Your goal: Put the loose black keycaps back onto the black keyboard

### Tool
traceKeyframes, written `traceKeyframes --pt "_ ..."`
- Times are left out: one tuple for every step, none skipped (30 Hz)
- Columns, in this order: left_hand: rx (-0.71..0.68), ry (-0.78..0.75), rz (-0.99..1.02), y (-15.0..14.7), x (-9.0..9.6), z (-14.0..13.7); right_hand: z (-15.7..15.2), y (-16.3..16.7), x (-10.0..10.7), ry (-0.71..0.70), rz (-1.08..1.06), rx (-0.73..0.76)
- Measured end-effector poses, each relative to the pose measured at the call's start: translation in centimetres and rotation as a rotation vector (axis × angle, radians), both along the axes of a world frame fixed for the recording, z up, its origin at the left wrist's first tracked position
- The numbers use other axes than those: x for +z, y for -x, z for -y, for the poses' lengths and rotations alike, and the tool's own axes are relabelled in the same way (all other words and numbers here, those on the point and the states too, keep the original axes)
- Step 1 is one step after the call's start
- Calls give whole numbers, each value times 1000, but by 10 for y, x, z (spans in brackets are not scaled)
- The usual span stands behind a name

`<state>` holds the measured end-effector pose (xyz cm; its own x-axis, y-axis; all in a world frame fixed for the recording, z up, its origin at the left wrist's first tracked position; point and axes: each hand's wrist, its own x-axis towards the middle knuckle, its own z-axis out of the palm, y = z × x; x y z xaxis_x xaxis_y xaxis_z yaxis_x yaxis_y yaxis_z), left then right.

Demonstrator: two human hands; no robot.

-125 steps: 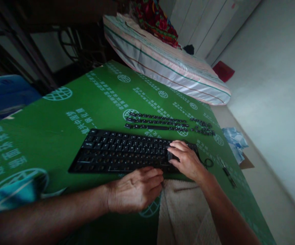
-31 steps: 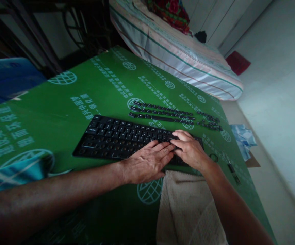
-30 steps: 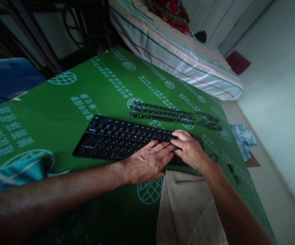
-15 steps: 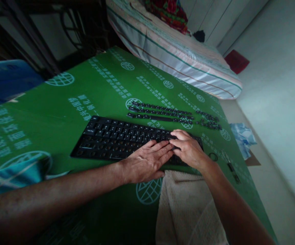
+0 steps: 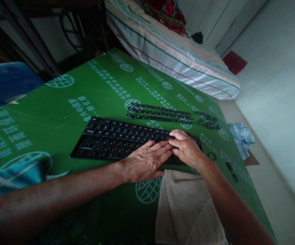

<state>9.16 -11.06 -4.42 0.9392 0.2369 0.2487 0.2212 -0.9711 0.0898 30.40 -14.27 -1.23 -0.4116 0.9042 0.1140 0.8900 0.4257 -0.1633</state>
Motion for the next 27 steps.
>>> traceKeyframes --pt "-1 -3 1 0 0 0 0 0 0 2 0 -1" --pt "-1 -8 1 0 0 0 0 0 0 5 -1 -1" --pt "-1 -12 1 0 0 0 -1 0 1 7 -4 0" --pt "-3 -15 0 0 0 0 -1 0 1 9 -7 0" --pt "-3 -17 -1 0 0 0 -1 0 2 11 -10 1" --pt "-2 -18 0 0 0 0 -1 0 2 13 -11 2" --pt "-1 -18 1 0 0 0 -1 0 2 12 -12 2" --pt "0 -18 3 0 0 0 -1 0 2 11 -12 0" --pt "0 -18 6 0 0 0 0 0 1 6 -11 -3" --pt "1 -17 10 0 -1 0 1 0 0 0 -11 -8" --pt "0 -16 13 -1 -1 0 2 0 -1 -10 -12 -15" --pt "-1 -15 15 -1 -2 0 4 0 -3 -22 -15 -27" --pt "-2 -14 16 -1 -2 0 7 0 -5 -37 -21 -42" --pt "-1 -14 15 -1 -3 0 9 0 -7 -54 -31 -61" --pt "0 -15 14 0 -3 0 11 0 -10 -72 -45 -82" --pt "0 -17 12 0 -3 0 14 1 -12 -90 -61 -101" --pt "2 -19 10 0 -3 0 16 1 -14 -108 -77 -117" --pt "4 -21 8 0 -3 0 17 1 -16 -120 -91 -130" --pt "6 -22 7 0 -3 0 19 2 -17 -129 -101 -138" --pt "8 -22 7 0 -2 0 19 2 -17 -135 -107 -143" --pt "10 -21 6 1 -1 0 19 2 -18 -136 -108 -146" --pt "10 -19 5 1 -1 0 19 2 -18 -135 -106 -145" --pt "9 -16 4 1 0 0 19 2 -17 -137 -102 -140" --pt "7 -12 3 1 0 0 18 2 -17 -138 -96 -132" --pt "4 -8 2 1 0 0 17 2 -16 -139 -91 -121" --pt "1 -5 2 1 0 0 16 2 -15 -138 -86 -111" --pt "-1 -3 3 1 0 0 14 2 -14 -135 -82 -102"
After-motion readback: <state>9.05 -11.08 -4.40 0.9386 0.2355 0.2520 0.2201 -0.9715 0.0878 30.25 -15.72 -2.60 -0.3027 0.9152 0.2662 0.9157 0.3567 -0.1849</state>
